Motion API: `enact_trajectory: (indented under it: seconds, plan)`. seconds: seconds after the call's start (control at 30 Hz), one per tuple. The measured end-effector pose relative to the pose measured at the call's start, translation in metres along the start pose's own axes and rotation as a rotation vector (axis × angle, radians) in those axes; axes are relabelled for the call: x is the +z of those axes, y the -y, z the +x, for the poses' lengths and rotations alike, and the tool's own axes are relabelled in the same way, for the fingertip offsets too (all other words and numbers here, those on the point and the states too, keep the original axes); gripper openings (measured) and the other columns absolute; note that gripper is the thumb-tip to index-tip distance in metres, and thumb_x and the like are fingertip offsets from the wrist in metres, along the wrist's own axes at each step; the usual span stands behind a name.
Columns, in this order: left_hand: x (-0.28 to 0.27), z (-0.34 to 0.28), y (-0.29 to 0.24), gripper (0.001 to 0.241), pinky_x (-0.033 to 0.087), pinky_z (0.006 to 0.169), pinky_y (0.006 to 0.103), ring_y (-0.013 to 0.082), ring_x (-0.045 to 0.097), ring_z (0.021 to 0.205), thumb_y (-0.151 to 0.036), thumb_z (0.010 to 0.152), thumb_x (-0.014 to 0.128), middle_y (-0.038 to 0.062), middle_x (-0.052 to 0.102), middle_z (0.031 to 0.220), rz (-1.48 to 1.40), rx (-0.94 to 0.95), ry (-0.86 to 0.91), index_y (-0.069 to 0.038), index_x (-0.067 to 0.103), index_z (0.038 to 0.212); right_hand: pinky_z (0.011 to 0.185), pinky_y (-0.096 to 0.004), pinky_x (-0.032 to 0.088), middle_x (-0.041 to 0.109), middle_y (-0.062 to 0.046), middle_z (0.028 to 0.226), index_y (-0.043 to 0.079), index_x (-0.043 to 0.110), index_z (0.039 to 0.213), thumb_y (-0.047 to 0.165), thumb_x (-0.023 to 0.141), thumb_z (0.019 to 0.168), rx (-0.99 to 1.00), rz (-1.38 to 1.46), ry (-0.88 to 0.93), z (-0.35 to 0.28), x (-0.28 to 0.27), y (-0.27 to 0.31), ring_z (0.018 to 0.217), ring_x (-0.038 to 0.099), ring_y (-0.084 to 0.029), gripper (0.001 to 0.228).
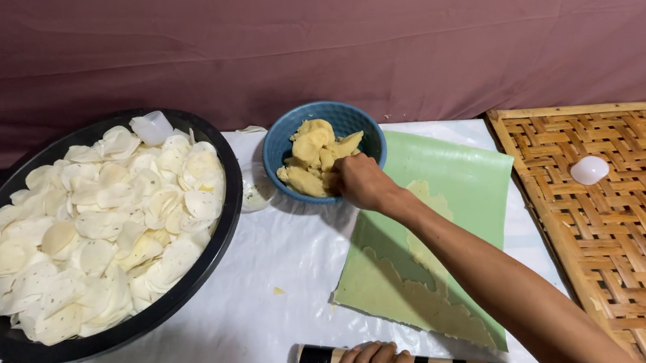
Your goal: Rolling out small portions of yellow dough into thin layers on a green mat using a rolling pin.
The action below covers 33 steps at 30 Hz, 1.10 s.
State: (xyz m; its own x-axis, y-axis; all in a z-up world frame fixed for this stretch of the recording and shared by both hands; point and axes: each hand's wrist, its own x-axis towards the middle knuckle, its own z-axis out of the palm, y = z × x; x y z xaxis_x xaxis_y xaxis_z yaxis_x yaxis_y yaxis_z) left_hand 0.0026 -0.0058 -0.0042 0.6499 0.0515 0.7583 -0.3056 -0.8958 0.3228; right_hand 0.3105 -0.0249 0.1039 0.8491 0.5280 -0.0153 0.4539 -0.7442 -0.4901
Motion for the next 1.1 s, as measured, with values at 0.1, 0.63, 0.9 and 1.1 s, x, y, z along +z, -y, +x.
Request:
enact_trajectory:
  seconds: [0.1,0.63,0.9,1.1]
  plan:
    - [-0.009,0.002,0.001,0.048,0.049,0.090,0.0406,0.0200,0.073,0.094,-0.048,0.111,0.030,-0.003,0.077,0.096,-0.046,0.009,0.104,-0.024,0.070,0.101,0.057,-0.046,0.044,0.063,-0.015,0.069,0.004,0.056,0.070,0.000,0.057,0.086,-0.092,-0.018,-0.081,0.000,0.006,-0.002,0.059,0.051,-0.028,0.017]
    - [-0.007,0.006,0.011,0.061,0.048,0.088,0.0366,0.0181,0.072,0.094,-0.047,0.117,0.015,-0.002,0.075,0.100,-0.012,0.144,0.007,-0.023,0.070,0.103,0.068,-0.045,0.048,0.063,-0.019,0.088,0.002,0.058,0.094,-0.008,0.045,0.095,-0.272,-0.207,-0.014,-0.029,-0.009,-0.003,0.083,0.056,-0.033,0.017]
    - [-0.016,0.005,0.005,0.059,0.049,0.090,0.0426,0.0222,0.071,0.098,-0.048,0.115,0.020,0.001,0.075,0.102,-0.099,0.045,0.153,-0.022,0.073,0.106,0.099,-0.051,0.046,0.055,-0.012,0.149,0.022,0.036,0.161,-0.012,0.028,0.092,-0.063,-0.268,0.223,-0.045,-0.035,0.012,0.119,0.054,-0.038,0.077]
    - [-0.010,0.008,0.011,0.056,0.050,0.087,0.0380,0.0196,0.071,0.092,-0.046,0.112,0.022,0.000,0.074,0.099,-0.026,0.157,0.015,-0.023,0.073,0.104,0.095,-0.056,0.051,0.057,-0.035,0.135,-0.007,0.048,0.145,-0.020,0.041,0.082,-0.259,0.019,-0.264,-0.114,-0.043,-0.010,0.119,0.058,-0.049,0.065]
